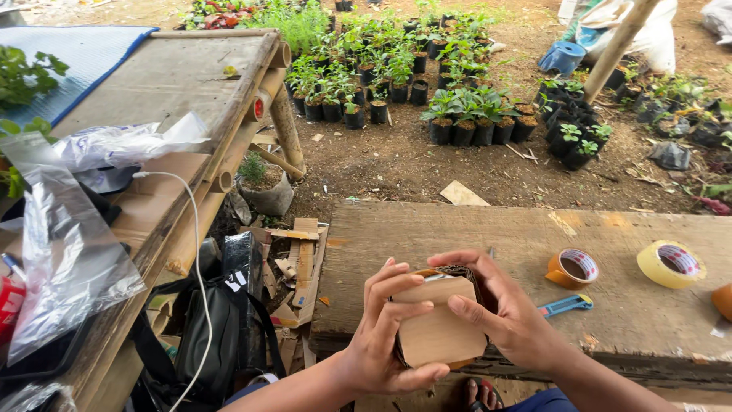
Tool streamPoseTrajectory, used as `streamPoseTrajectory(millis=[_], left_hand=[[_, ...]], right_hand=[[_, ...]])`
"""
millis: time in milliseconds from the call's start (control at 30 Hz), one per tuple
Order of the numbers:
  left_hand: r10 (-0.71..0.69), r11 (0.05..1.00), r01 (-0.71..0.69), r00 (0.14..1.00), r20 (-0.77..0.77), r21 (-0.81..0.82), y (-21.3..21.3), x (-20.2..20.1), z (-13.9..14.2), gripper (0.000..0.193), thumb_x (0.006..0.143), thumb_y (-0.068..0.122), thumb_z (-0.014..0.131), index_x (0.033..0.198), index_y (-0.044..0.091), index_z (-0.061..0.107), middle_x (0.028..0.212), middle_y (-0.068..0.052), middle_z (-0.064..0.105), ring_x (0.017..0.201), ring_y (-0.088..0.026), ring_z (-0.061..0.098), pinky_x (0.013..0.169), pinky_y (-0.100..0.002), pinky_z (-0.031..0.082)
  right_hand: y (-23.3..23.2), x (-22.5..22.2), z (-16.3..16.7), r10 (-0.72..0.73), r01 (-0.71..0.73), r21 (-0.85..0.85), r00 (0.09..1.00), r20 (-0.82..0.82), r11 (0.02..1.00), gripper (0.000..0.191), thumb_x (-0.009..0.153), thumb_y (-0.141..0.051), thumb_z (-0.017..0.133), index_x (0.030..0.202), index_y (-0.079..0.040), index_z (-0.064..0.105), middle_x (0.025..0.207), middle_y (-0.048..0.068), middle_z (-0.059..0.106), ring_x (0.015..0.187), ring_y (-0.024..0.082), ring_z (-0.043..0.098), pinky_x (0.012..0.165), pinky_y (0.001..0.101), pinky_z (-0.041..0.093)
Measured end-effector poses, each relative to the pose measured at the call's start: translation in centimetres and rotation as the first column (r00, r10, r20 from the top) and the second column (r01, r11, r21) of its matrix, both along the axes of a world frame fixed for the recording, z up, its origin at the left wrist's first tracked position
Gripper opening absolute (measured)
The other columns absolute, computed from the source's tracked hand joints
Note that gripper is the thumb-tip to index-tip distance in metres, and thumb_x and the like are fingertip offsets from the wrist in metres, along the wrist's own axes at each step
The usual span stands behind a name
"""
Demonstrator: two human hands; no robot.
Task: The person sits at a wooden workbench and wraps a cylindrical cardboard object with brown packing tape. They cut a rectangular piece of cardboard with scissors, place it on the object, and secure it with additional tape. The person repeatedly wraps and smooths the tape around the object to seal it.
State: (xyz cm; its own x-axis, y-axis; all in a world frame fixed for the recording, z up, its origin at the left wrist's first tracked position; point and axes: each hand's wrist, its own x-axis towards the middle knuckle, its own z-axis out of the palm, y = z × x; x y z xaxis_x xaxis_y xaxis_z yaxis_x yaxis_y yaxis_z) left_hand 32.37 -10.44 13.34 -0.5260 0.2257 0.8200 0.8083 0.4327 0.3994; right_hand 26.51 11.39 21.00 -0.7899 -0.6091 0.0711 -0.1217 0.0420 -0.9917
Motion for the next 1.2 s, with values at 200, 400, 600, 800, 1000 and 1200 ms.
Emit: streamPoseTrajectory(millis=[200, 400, 600, 800, 1000, 1200], left_hand=[[-0.077, 0.996, 0.076, 0.996, -0.037, -0.045, 0.9, 0.2, -0.7, 0.081, 0.081, 0.06, 0.078, 0.137, 0.008, 0.052, 0.144, -0.017, 0.052, 0.146, -0.042, 0.045, 0.131, -0.067, 0.027], [-0.097, 0.995, 0.098, 0.994, -0.048, 0.01, 1.5, 0.9, -2.2, 0.063, 0.093, 0.048, 0.08, 0.132, 0.013, 0.044, 0.147, -0.02, 0.046, 0.15, -0.042, 0.041, 0.131, -0.07, 0.026], [-0.16, 0.986, 0.159, 0.986, -0.042, -0.041, 1.4, 1.4, -3.6, 0.05, 0.095, 0.045, 0.082, 0.128, 0.018, 0.055, 0.146, -0.01, 0.049, 0.15, -0.039, 0.037, 0.132, -0.075, 0.018], [-0.228, 0.963, 0.2, 0.962, -0.148, -0.178, 0.2, -0.6, -3.6, 0.033, 0.103, 0.041, 0.066, 0.128, 0.019, 0.069, 0.142, -0.008, 0.057, 0.15, -0.038, 0.039, 0.129, -0.076, 0.014], [-0.163, 0.935, -0.072, 0.782, -0.602, -0.347, -0.9, -2.2, -3.4, 0.033, 0.096, 0.042, 0.063, 0.123, 0.023, 0.066, 0.14, 0.004, 0.06, 0.145, -0.021, 0.04, 0.124, -0.067, 0.005], [-0.218, 0.933, 0.04, 0.855, -0.471, -0.358, -1.0, -3.3, -3.3, 0.049, 0.105, 0.058, 0.07, 0.132, 0.023, 0.048, 0.146, -0.007, 0.057, 0.144, -0.029, 0.055, 0.132, -0.061, 0.02]], right_hand=[[1.7, 0.3, -0.4, 0.024, -0.022, 0.062, 0.999, -0.031, 0.998, 0.051, 0.096, -0.034, 0.063, 0.137, -0.005, 0.054, 0.141, 0.013, 0.061, 0.13, 0.019, 0.058, 0.107, 0.0355, 0.047], [2.7, 1.5, -1.0, 0.063, -0.062, 0.032, 0.998, -0.025, 0.998, 0.058, 0.093, -0.038, 0.064, 0.138, -0.006, 0.048, 0.154, 0.015, 0.043, 0.143, 0.027, 0.049, 0.113, 0.0408, 0.041], [3.3, 1.9, -0.8, 0.139, -0.134, 0.102, 0.989, -0.049, 0.986, 0.061, 0.095, -0.037, 0.063, 0.145, -0.006, 0.046, 0.156, 0.018, 0.037, 0.153, 0.028, 0.035, 0.122, 0.0422, 0.029], [3.2, 0.5, -0.3, 0.196, -0.201, 0.084, 0.978, 0.067, 0.976, 0.062, 0.095, -0.04, 0.063, 0.145, -0.008, 0.046, 0.159, 0.016, 0.034, 0.15, 0.029, 0.042, 0.119, 0.0433, 0.034], [3.1, 0.0, -0.9, 0.245, -0.243, 0.084, 0.969, -0.012, 0.966, 0.061, 0.095, -0.042, 0.067, 0.14, -0.006, 0.05, 0.158, 0.018, 0.038, 0.152, 0.031, 0.036, 0.121, 0.0462, 0.033], [2.6, -1.7, -1.4, 0.223, -0.224, 0.062, 0.975, 0.021, 0.973, 0.065, 0.093, -0.045, 0.066, 0.144, -0.008, 0.05, 0.154, 0.016, 0.048, 0.148, 0.03, 0.045, 0.119, 0.0445, 0.036]])
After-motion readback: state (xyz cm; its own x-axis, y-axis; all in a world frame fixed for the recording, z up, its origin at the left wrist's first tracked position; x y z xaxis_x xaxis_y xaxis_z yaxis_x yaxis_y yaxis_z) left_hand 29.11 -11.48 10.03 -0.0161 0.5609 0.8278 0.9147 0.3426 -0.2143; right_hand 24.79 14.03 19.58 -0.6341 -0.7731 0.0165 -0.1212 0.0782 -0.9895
